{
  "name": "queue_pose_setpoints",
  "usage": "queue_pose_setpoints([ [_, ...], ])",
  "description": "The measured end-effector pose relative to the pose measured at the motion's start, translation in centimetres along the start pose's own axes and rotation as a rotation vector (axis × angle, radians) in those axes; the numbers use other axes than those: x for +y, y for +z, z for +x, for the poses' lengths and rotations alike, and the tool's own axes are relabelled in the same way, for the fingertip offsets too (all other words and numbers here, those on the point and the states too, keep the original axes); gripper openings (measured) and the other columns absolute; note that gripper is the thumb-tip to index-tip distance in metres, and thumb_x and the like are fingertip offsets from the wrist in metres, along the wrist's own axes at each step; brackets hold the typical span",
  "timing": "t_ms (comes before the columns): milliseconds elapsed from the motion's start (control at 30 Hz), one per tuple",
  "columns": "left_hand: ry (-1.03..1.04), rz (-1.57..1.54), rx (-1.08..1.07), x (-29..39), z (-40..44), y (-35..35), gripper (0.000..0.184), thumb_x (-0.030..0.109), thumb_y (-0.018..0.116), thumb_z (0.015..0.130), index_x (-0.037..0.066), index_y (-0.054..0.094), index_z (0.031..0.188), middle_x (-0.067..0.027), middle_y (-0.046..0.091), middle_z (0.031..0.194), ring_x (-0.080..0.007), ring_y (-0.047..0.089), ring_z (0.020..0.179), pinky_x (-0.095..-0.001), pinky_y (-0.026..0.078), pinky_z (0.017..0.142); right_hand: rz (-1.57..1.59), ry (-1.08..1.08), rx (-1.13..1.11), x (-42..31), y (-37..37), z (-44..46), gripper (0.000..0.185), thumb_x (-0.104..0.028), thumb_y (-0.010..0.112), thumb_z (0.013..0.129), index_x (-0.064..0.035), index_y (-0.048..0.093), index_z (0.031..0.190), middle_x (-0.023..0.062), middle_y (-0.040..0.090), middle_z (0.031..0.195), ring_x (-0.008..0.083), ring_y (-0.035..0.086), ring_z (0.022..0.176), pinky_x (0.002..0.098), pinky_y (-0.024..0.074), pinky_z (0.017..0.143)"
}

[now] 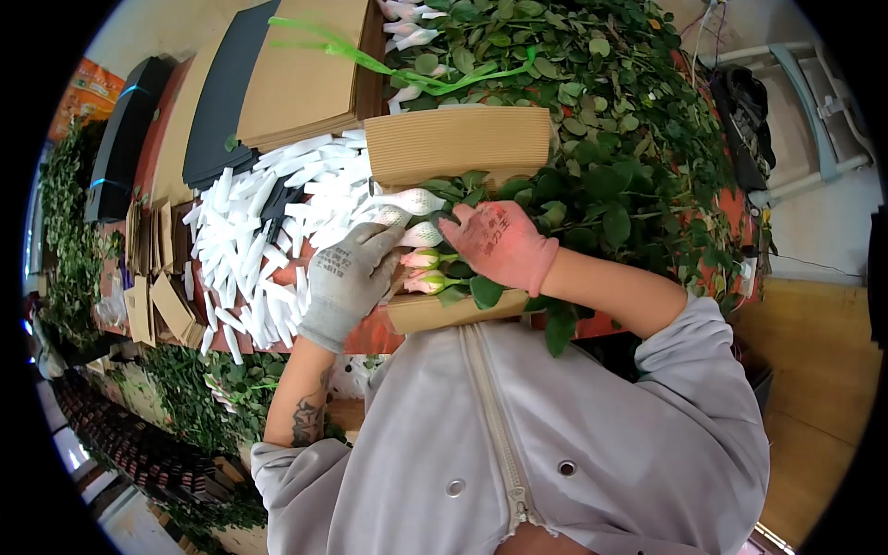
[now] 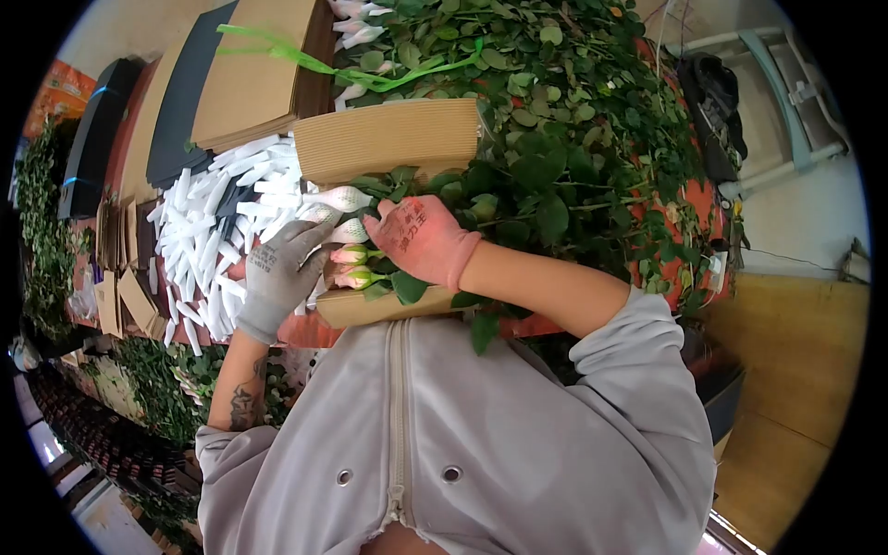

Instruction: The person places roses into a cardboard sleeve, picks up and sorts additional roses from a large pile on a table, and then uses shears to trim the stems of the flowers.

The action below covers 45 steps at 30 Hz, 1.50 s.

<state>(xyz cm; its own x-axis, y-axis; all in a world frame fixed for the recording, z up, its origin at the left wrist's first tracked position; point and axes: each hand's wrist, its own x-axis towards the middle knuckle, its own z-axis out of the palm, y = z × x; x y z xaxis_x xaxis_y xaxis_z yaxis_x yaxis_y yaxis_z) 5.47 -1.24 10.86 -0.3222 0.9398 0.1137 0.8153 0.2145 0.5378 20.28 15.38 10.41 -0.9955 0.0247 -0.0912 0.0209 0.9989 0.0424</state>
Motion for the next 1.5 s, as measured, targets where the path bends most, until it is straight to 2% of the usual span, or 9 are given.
queue_pose_setpoints([
  [400,0.001,0.194,0.187,-4.9,-1.4,0.2,0.016,0.009,0.059,0.076,0.013,0.066,0.090,-0.0052,0.061,0.083,-0.0236,0.060,0.068,-0.0357,0.048,0.062,0.096,0.084,0.155,-0.2,2.7,-1.2,0.039,-0.020,0.049,0.077,-0.0074,0.055,0.113,0.0083,0.060,0.089,0.0202,0.059,0.081,0.0321,0.0437,0.065],
  [433,-0.047,0.225,0.187,-5.7,-1.9,-1.0,0.017,0.007,0.059,0.077,0.012,0.066,0.092,-0.0057,0.061,0.085,-0.0242,0.060,0.069,-0.0354,0.048,0.063,0.161,0.131,-0.103,-0.3,0.5,-0.6,0.036,-0.020,0.047,0.079,-0.0096,0.055,0.112,0.0081,0.059,0.091,0.0201,0.059,0.083,0.0318,0.0431,0.067],
  [667,0.111,0.069,-0.036,3.2,-0.6,-2.2,0.036,0.027,0.054,0.084,0.010,0.056,0.115,-0.0091,0.054,0.123,-0.0231,0.060,0.098,-0.0338,0.050,0.075,0.028,0.044,-0.109,-0.7,-0.2,-0.5,0.029,-0.014,0.040,0.083,-0.0122,0.056,0.107,0.0083,0.054,0.094,0.0205,0.059,0.083,0.0308,0.0429,0.069],
  [800,0.012,0.180,-0.212,2.8,0.2,0.5,0.045,0.037,0.051,0.084,0.008,0.054,0.118,-0.0097,0.049,0.130,-0.0239,0.057,0.105,-0.0346,0.049,0.080,0.208,0.138,-0.093,0.1,-4.0,-0.6,0.032,-0.022,0.055,0.077,-0.0096,0.055,0.107,0.0098,0.056,0.102,0.0232,0.059,0.087,0.0329,0.0443,0.076],
  [933,0.047,-0.059,-0.165,1.8,-0.1,0.5,0.044,0.026,0.061,0.079,0.005,0.055,0.116,-0.0128,0.050,0.127,-0.0278,0.057,0.102,-0.0364,0.048,0.080,0.269,0.181,0.326,2.3,-0.3,1.6,0.036,-0.027,0.055,0.077,-0.0126,0.052,0.109,0.0070,0.058,0.094,0.0230,0.059,0.090,0.0379,0.0443,0.074],
  [1067,-0.134,-0.005,0.122,-0.1,-0.7,-0.9,0.040,0.020,0.065,0.075,0.005,0.058,0.111,-0.0120,0.058,0.113,-0.0259,0.060,0.090,-0.0348,0.049,0.074,0.260,0.170,0.015,2.2,0.1,1.8,0.047,-0.027,0.058,0.073,-0.0153,0.048,0.118,0.0063,0.057,0.105,0.0224,0.057,0.095,0.0348,0.0425,0.077],
  [1100,-0.146,0.017,0.215,-0.9,-1.0,-0.3,0.035,0.017,0.065,0.075,0.006,0.061,0.107,-0.0111,0.063,0.097,-0.0258,0.061,0.080,-0.0344,0.049,0.070,0.144,0.115,0.245,2.0,1.2,1.0,0.045,-0.025,0.057,0.073,-0.0150,0.049,0.116,0.0063,0.057,0.106,0.0210,0.057,0.094,0.0345,0.0417,0.078],
  [1200,-0.255,-0.035,0.078,-3.7,-1.2,1.1,0.030,0.020,0.061,0.078,0.008,0.062,0.105,-0.0111,0.063,0.090,-0.0291,0.061,0.083,-0.0358,0.048,0.073,0.100,0.078,-0.015,1.5,-0.3,1.2,0.045,-0.024,0.055,0.074,-0.0140,0.050,0.117,0.0072,0.057,0.109,0.0210,0.057,0.095,0.0347,0.0414,0.080],
  [1500,-0.077,-0.352,-0.032,-5.5,0.5,-0.1,0.027,0.017,0.062,0.077,0.005,0.063,0.102,-0.0140,0.063,0.089,-0.0292,0.060,0.080,-0.0348,0.048,0.071,0.113,0.184,-0.082,1.3,0.7,0.7,0.049,-0.037,0.057,0.078,-0.0155,0.050,0.121,0.0085,0.049,0.125,0.0220,0.051,0.105,0.0356,0.0385,0.089],
])
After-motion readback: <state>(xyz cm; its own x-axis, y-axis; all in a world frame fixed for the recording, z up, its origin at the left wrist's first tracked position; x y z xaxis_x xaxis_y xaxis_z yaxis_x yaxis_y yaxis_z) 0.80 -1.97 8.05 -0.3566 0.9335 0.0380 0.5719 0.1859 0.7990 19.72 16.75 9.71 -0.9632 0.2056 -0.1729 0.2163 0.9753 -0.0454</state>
